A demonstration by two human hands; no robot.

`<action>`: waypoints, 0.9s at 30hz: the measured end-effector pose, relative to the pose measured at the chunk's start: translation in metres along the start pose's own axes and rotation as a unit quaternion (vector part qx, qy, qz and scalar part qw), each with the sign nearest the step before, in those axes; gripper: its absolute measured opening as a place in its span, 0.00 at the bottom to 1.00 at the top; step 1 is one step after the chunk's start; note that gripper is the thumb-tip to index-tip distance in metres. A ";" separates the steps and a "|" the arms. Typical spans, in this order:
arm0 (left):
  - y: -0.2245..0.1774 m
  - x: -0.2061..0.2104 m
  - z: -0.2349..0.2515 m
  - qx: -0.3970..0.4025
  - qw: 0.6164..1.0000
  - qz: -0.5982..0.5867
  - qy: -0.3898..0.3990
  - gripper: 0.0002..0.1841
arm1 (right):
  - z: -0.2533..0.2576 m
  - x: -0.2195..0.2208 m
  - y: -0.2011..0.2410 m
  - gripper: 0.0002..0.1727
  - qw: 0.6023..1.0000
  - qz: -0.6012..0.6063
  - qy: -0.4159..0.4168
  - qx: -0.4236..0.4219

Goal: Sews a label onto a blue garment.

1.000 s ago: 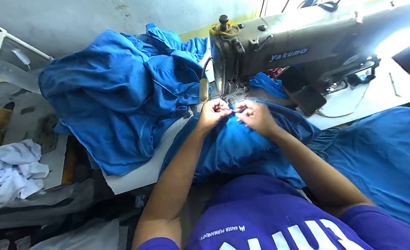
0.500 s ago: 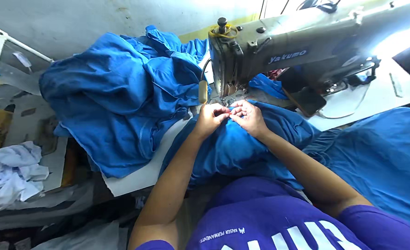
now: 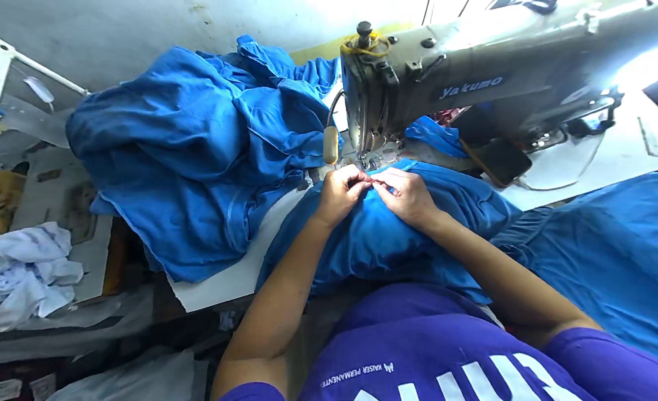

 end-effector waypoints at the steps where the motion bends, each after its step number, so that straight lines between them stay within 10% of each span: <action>1: 0.000 0.001 0.000 -0.002 1.000 0.006 0.004 0.02 | 0.002 0.001 0.004 0.10 0.999 -0.028 0.014 -0.012; 16: -0.001 0.006 0.003 -0.009 0.997 0.079 0.022 0.03 | 0.016 0.009 0.014 0.11 0.977 -0.153 0.143 -0.030; 27: 0.012 0.015 0.011 -0.068 0.984 -0.053 0.155 0.07 | 0.012 -0.002 -0.040 0.07 0.983 0.127 0.093 0.099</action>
Point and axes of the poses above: each hand's wrist, its own z-axis towards the middle knuckle, its own x-axis out of the palm, y = z × x, the point moved 9 cm from there along z, towards the middle knuckle, and after that the axes turned 9 degrees about z, right-handed, at the moved point
